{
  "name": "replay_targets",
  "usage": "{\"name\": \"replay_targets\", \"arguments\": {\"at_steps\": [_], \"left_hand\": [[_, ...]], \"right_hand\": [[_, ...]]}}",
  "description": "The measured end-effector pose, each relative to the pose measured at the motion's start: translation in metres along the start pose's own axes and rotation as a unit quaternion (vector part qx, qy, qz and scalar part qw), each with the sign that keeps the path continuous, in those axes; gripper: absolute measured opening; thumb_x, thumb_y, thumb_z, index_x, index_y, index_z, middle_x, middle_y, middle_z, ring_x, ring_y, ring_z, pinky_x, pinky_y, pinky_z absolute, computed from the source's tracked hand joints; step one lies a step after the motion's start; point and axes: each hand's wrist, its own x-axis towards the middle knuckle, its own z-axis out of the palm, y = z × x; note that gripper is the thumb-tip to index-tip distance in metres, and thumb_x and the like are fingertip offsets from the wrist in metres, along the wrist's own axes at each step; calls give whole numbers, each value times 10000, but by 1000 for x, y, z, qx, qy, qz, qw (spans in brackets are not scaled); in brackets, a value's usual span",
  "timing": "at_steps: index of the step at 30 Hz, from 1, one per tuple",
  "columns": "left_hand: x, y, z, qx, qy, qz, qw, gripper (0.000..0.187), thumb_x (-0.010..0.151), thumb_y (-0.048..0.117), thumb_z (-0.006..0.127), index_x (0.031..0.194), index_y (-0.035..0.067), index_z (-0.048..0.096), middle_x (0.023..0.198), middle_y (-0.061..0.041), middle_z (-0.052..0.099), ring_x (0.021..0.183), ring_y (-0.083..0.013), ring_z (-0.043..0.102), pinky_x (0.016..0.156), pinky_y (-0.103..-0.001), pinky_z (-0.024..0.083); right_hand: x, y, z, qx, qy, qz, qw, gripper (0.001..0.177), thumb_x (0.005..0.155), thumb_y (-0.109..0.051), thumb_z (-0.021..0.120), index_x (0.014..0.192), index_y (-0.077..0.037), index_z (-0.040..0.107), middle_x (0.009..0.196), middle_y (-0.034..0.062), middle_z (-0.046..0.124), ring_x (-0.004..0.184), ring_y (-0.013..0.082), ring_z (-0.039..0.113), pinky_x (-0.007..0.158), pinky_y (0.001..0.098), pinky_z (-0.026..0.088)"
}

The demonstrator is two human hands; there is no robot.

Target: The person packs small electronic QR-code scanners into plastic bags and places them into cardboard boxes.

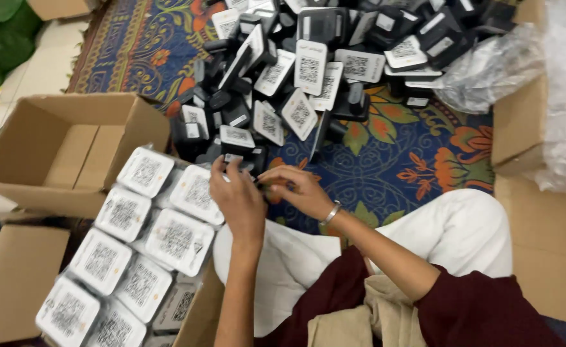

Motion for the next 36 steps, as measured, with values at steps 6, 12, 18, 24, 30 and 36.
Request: {"name": "replay_targets", "arguments": {"at_steps": [6,12,18,24,30,36], "left_hand": [[-21,115,99,-147,-152,118,970,275,948,109,662,1195,-6,629,1316,-279,550,1168,-442,562,981,-523,446],[-56,199,188,-284,-351,117,885,234,945,114,655,1165,35,656,1245,-208,611,1170,-399,593,989,-470,487],[-44,250,253,-228,-329,247,882,268,913,56,637,1179,20,639,1291,-229,587,1158,-419,572,964,-493,460],[-14,270,326,-185,-242,362,881,351,919,27,611,1269,3,594,1370,-220,561,1226,-409,557,1046,-477,457],[5,289,372,-1,-153,461,874,472,834,37,612,1301,-27,587,1403,-261,520,1262,-388,522,1091,-454,413],[14,293,371,-11,-206,507,837,327,857,99,622,1178,37,613,1167,-141,609,1126,-312,580,1053,-432,450]], "right_hand": [[-100,84,-120,54,248,120,960,223,990,-91,647,1196,-30,707,1175,46,727,1095,126,698,958,279,551],[-181,138,-196,82,483,122,863,216,1027,-147,649,1212,-36,662,1141,44,726,1065,104,668,954,257,523],[-188,156,-197,243,664,154,690,153,1000,-173,678,1117,-75,666,1018,10,706,845,76,637,755,232,528],[-189,174,-184,363,678,174,616,137,971,-177,690,1073,-91,659,984,36,707,784,108,632,707,268,532],[-181,139,-191,372,664,225,609,149,985,-223,656,1067,-99,663,1018,23,688,836,98,651,778,290,552],[-178,135,-193,385,659,194,616,189,1023,-203,629,1132,-52,664,1056,50,683,898,115,635,821,306,545]]}}
